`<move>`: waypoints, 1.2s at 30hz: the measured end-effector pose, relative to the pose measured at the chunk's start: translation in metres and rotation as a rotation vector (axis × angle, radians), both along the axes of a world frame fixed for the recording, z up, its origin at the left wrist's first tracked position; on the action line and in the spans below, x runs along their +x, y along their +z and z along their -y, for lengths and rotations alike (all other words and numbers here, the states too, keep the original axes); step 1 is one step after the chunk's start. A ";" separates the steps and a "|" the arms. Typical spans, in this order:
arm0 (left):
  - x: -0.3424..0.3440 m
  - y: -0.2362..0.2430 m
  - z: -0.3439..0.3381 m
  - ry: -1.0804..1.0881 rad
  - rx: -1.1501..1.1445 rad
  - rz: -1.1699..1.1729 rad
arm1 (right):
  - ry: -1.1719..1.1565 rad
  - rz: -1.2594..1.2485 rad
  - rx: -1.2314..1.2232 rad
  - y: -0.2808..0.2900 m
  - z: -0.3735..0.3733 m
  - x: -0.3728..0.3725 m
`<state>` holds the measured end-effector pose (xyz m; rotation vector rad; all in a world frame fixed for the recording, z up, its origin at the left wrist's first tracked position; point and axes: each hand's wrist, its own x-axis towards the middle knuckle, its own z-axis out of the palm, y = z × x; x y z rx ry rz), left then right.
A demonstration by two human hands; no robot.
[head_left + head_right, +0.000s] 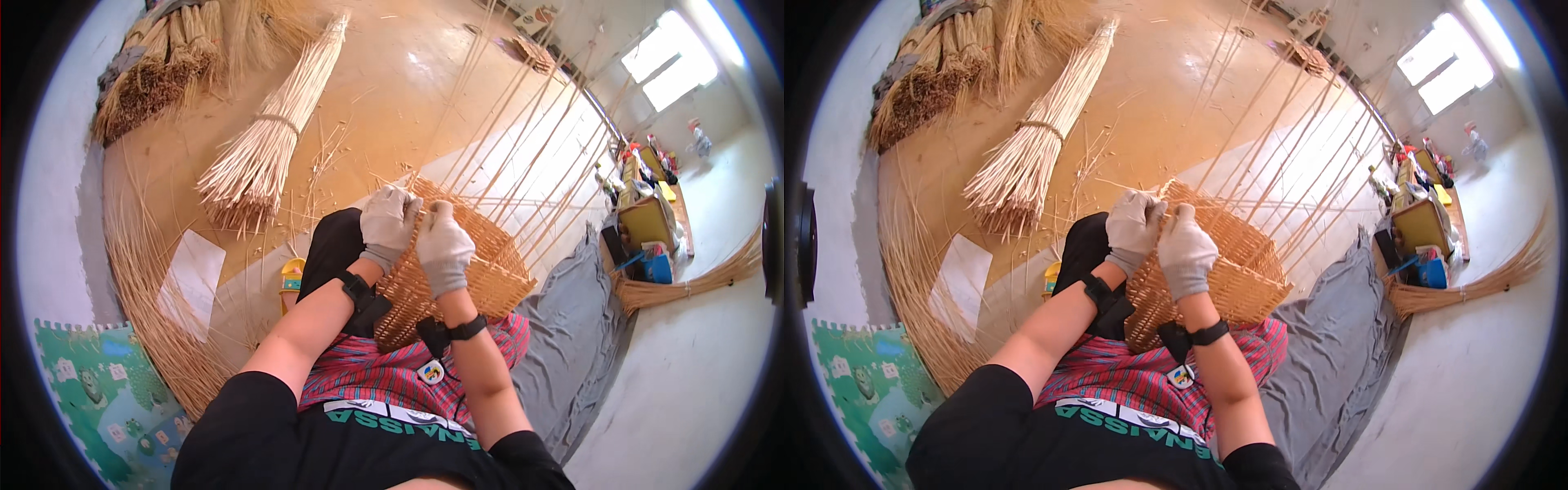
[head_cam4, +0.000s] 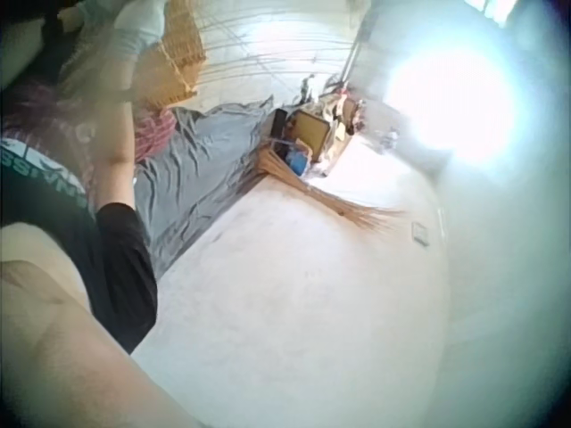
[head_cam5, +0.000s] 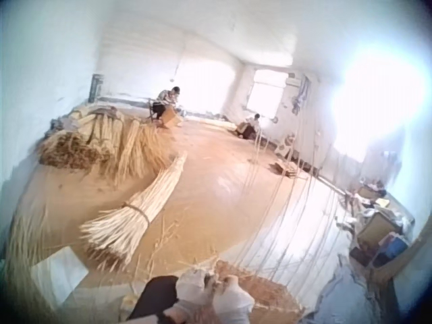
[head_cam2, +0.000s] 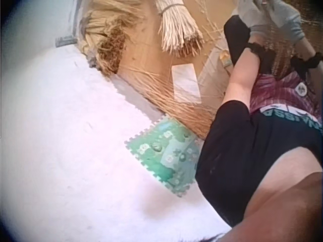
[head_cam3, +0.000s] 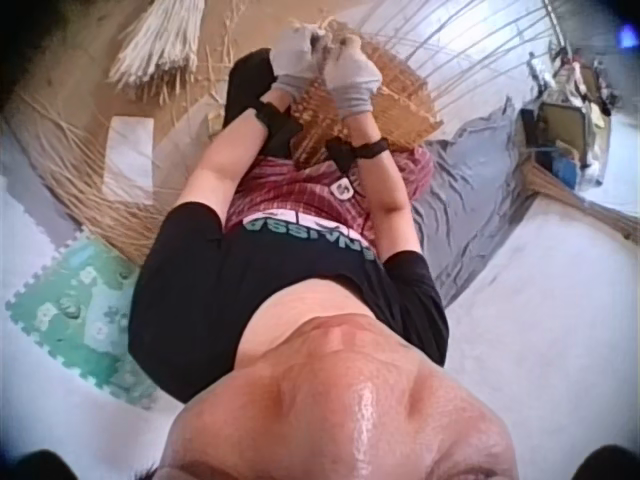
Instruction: Weaving a rectangular wicker basket from rattan strips and measuring it with a tape measure.
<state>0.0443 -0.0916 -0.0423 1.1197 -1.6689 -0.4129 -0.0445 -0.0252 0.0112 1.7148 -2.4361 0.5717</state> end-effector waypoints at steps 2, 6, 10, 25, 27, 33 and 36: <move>0.001 -0.001 0.001 -0.012 0.012 -0.004 | -0.033 0.033 -0.069 0.006 -0.001 0.004; 0.001 0.001 0.002 -0.022 -0.020 -0.020 | -0.081 -0.007 0.100 0.017 0.004 0.003; 0.001 0.000 0.001 -0.030 -0.037 -0.011 | -0.009 0.081 0.237 0.013 0.021 -0.017; 0.010 -0.001 0.005 -0.184 -0.077 -0.078 | -0.086 1.139 -0.445 -0.010 -0.031 -0.054; 0.011 0.005 0.005 -0.192 -0.007 -0.066 | -0.094 1.199 -0.465 -0.004 -0.019 -0.046; 0.005 0.032 -0.002 -0.223 0.171 0.015 | 0.026 1.024 -0.560 -0.029 0.012 -0.058; 0.004 0.026 0.006 -0.173 0.150 0.199 | 0.139 0.901 -0.725 -0.021 0.027 -0.047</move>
